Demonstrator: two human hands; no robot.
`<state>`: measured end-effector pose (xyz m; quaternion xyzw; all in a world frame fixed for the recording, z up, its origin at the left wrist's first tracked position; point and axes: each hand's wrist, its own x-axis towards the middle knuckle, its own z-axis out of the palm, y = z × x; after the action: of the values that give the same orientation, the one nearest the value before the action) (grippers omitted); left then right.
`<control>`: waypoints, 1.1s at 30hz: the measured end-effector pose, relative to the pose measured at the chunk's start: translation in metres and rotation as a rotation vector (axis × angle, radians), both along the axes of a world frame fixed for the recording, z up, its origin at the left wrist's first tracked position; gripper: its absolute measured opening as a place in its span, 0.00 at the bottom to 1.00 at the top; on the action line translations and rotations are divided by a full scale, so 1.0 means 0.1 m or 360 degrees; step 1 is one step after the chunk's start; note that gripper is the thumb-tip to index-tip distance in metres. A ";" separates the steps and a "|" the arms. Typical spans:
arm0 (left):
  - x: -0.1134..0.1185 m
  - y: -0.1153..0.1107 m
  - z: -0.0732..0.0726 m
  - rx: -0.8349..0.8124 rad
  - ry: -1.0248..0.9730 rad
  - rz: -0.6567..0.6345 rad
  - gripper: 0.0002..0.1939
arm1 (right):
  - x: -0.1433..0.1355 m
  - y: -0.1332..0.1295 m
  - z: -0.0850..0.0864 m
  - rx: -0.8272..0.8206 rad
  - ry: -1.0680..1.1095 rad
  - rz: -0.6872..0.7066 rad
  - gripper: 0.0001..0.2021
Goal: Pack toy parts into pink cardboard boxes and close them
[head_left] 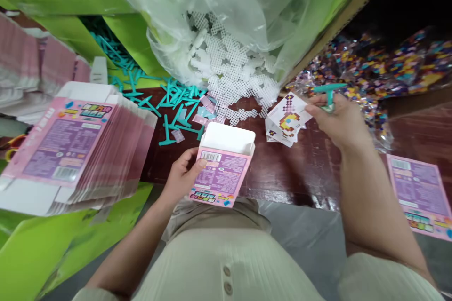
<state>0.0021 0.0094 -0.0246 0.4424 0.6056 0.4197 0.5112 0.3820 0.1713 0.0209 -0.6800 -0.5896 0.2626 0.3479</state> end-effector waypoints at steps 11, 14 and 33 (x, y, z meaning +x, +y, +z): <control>0.10 0.02 0.00 0.0005 0.0051 -0.0088 0.24 | -0.08 -0.30 0.02 0.0114 0.0130 0.0182 0.09; 0.20 0.06 0.01 0.0042 0.0009 -0.0147 0.24 | -0.46 -0.54 0.23 0.0379 -0.0115 0.0546 0.13; -0.10 -0.10 -0.21 -0.0065 -0.0282 0.0186 0.21 | -1.24 -0.15 -0.22 0.0535 -0.0398 0.0971 0.20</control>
<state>-0.0076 -0.0006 -0.0452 0.3570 0.5914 0.4737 0.5463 0.2582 0.1567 -0.0009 -0.4333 -0.8380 0.1685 0.2856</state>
